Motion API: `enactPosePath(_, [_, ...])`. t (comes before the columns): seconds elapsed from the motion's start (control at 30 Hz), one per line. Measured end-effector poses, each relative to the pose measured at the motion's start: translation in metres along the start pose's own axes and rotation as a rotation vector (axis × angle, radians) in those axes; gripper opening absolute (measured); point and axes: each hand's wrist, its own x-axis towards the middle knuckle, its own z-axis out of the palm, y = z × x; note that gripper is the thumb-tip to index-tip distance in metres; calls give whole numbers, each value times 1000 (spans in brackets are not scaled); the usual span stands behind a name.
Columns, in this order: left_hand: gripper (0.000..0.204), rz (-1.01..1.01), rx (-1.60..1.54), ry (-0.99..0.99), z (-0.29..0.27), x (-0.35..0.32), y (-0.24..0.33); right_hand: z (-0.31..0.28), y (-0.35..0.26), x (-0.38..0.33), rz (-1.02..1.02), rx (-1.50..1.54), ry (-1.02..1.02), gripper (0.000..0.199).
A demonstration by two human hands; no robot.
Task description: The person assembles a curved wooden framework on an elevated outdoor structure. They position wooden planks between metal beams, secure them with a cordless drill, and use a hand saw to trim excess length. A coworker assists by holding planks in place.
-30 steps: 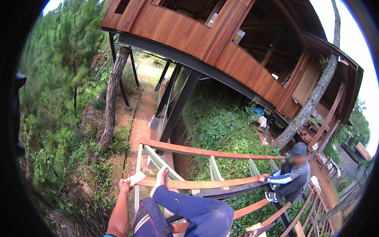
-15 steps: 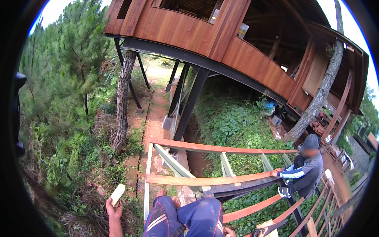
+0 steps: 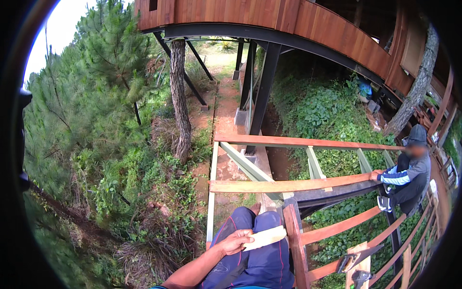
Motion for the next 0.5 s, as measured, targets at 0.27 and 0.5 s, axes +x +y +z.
enactPosePath(0.27, [12,184,-363,80,-14,-16,26,-25,7,-7,-19,196,57,67])
enactPosePath(0.5, [19,135,-204,115,-17,-15,28,-71,-30,-47,93,310,-7,61])
